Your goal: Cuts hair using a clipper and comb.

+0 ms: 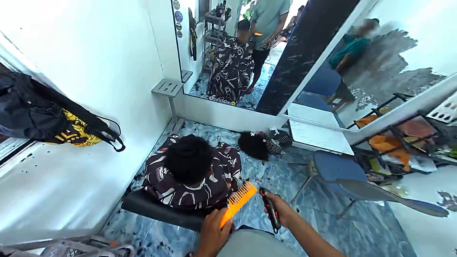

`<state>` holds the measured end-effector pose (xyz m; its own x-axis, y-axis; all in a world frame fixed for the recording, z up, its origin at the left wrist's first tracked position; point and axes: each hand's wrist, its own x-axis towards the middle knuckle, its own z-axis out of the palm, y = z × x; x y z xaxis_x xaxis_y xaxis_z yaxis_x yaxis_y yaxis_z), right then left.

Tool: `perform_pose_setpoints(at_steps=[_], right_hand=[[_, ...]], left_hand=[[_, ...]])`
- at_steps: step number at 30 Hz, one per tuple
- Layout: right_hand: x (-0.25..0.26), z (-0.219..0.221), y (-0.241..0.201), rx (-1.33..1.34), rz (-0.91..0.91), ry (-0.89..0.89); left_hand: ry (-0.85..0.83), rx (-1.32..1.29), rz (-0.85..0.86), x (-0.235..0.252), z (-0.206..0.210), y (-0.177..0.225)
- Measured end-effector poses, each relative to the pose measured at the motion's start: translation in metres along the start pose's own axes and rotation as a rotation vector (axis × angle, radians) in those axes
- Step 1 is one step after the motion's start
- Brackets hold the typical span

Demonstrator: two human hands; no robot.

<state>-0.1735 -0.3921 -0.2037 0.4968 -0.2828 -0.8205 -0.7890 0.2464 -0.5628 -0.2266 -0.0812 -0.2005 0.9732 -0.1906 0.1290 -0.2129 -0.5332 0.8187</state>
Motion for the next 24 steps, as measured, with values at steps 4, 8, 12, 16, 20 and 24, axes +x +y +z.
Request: perform_pose_setpoints(at_steps=[4, 8, 12, 16, 20, 24], right_hand=[[-0.007, 0.0, 0.023, 0.047, 0.054, 0.046], [-0.007, 0.012, 0.026, 0.089, 0.039, 0.026], [-0.008, 0.024, 0.021, 0.098, -0.008, -0.037], [-0.012, 0.034, 0.004, -0.039, -0.136, -0.089], [-0.034, 0.052, -0.042, -0.227, -0.421, -0.225], [-0.049, 0.076, -0.095, -0.453, -0.723, -0.422]], left_hand=[[0.04, -0.068, 0.001, -0.005, -0.014, -0.001], [0.065, -0.043, 0.012, 0.001, -0.031, 0.003], [0.023, 0.051, 0.026, 0.001, -0.034, 0.0], [0.053, 0.208, 0.015, -0.012, -0.033, -0.008], [0.306, 0.475, 0.068, -0.01, -0.051, -0.03], [0.424, 0.58, 0.123, 0.019, -0.062, -0.031]])
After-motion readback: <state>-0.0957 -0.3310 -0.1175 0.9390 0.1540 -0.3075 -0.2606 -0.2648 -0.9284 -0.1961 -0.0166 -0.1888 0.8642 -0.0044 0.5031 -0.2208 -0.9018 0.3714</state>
